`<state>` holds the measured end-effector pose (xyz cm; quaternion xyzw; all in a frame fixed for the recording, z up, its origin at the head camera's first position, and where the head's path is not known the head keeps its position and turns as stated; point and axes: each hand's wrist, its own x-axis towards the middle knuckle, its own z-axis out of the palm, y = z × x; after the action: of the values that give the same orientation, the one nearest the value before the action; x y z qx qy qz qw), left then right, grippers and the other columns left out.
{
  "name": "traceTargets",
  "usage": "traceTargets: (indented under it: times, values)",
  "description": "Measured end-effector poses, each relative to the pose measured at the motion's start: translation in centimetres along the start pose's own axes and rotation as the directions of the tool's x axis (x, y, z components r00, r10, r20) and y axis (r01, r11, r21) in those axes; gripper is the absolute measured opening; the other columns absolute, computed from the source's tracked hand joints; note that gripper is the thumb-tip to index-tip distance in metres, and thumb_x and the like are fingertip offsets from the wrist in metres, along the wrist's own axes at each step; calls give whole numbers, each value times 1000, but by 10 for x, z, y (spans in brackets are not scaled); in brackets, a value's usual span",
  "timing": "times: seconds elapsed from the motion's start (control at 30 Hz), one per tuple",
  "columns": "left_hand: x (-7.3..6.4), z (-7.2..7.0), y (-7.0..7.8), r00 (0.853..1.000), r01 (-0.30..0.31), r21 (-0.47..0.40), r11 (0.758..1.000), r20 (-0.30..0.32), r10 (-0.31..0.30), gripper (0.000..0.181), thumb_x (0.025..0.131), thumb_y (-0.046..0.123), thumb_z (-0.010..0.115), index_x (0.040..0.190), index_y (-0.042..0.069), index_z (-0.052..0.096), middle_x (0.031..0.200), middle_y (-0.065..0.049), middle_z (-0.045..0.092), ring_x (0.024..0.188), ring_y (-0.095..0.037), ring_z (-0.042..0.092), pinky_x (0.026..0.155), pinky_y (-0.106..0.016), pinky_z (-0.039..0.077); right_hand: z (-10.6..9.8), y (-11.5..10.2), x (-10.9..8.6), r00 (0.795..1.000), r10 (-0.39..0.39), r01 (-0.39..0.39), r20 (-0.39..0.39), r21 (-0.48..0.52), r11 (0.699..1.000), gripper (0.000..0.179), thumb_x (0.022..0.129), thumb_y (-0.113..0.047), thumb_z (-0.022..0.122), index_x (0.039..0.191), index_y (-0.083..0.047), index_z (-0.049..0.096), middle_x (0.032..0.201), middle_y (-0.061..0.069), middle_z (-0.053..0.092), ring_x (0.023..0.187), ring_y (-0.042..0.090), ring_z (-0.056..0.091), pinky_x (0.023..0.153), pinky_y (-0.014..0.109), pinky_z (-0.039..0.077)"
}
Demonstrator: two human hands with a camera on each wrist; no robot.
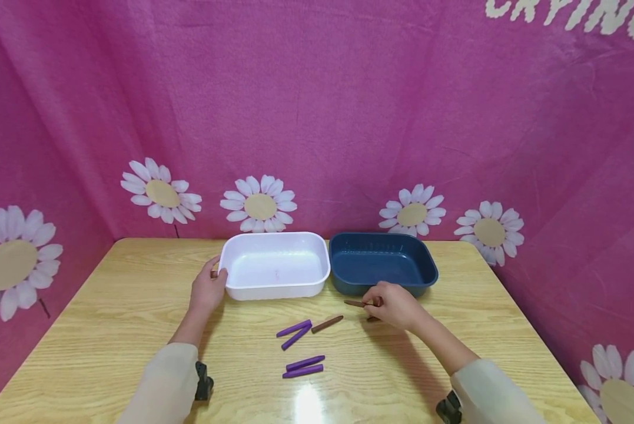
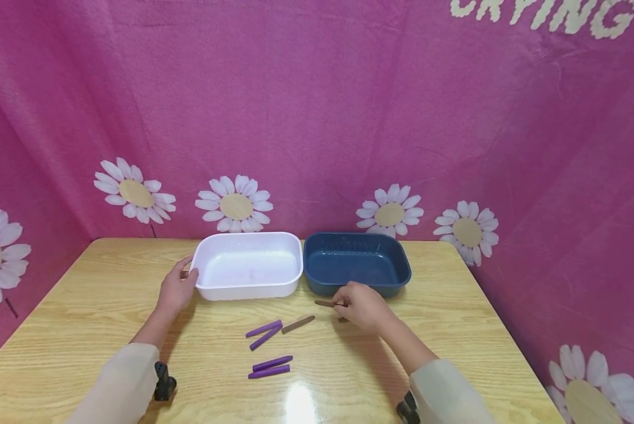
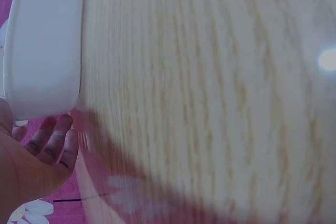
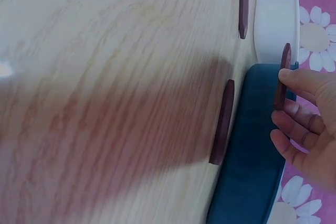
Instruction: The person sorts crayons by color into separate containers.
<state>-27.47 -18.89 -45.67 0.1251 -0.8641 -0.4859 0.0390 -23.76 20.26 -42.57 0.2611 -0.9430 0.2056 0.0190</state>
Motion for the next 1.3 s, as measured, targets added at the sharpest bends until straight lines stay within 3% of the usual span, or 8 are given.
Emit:
traceTargets:
  times: [0.97,1.3]
  values:
    - [-1,1,2,1000,-3,16,1000,-22,3,50,96,23,38,144,9,34,114,-23,55,102,-31,51,83,-37,43,-3,-22,30,1000,-24,24,4,6,1000,10,80,-16,71,89,-11,73,67,-5,53,64,7,44,58,21,36]
    - [0,1,1,999,-4,24,1000,-33,5,51,95,23,38,144,9,34,116,-24,56,102,-32,53,85,-40,44,-6,-29,40,999,29,-30,17,31,999,11,81,-17,70,90,-13,74,70,-4,55,68,9,45,60,22,37]
